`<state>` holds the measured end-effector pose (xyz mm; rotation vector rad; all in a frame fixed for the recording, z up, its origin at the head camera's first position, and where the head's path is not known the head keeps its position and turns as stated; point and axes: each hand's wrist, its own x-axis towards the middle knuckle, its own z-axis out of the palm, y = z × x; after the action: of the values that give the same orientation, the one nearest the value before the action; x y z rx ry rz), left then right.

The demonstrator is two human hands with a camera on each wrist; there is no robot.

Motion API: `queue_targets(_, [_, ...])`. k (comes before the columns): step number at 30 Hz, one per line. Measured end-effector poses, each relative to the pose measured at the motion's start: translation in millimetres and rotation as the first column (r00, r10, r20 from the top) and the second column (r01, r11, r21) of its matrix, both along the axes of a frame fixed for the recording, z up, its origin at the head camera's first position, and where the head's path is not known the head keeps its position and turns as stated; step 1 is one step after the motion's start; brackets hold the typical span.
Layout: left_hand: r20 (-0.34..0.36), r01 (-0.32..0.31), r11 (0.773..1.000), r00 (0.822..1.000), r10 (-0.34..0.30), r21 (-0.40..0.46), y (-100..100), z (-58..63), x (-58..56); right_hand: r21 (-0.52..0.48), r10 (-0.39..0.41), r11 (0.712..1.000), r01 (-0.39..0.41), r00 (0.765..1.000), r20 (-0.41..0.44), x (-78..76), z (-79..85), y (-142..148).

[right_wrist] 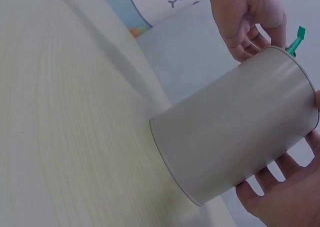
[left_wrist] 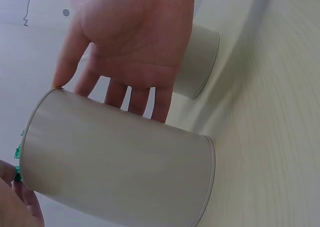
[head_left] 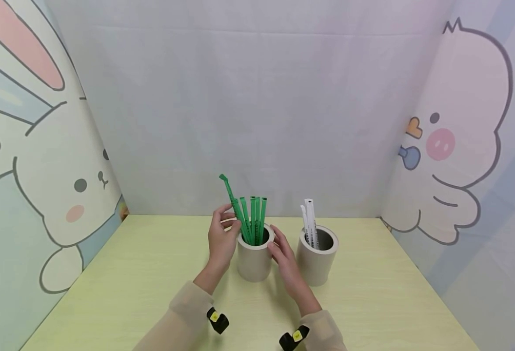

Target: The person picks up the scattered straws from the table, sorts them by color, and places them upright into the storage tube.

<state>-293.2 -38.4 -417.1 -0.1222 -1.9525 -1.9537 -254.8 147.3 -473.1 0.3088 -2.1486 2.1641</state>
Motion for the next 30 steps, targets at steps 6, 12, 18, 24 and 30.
queue_targets(6, [0.015, 0.006, 1.000, 1.000, -0.005, -0.020, -6.0, 0.1, 1.3, -0.006, 0.003, 1.000, -0.003, 1.000, -0.003, -0.6, 0.1, -0.7])
queue_targets(12, [0.004, 0.013, 0.997, 1.000, -0.013, -0.076, -16.8, 1.5, 1.5, -0.007, 0.013, 1.000, -0.013, 1.000, -0.005, 0.0, 0.3, 0.6])
queue_targets(18, [-0.028, 0.049, 0.984, 0.998, -0.055, -0.170, -32.1, 9.9, 6.0, 0.015, -0.006, 1.000, 0.006, 1.000, -0.010, 4.4, 7.4, 5.0])
queue_targets(24, [-0.097, 0.043, 0.954, 0.992, -0.074, -0.295, -54.3, 17.6, 5.2, 0.076, -0.047, 0.996, 0.048, 0.999, -0.024, 8.5, 18.4, 9.8])
queue_targets(30, [-0.162, 0.014, 0.912, 0.983, -0.088, -0.409, -79.1, 30.6, 5.0, 0.244, -0.089, 0.962, 0.123, 0.985, -0.146, 16.2, 32.9, 13.4])
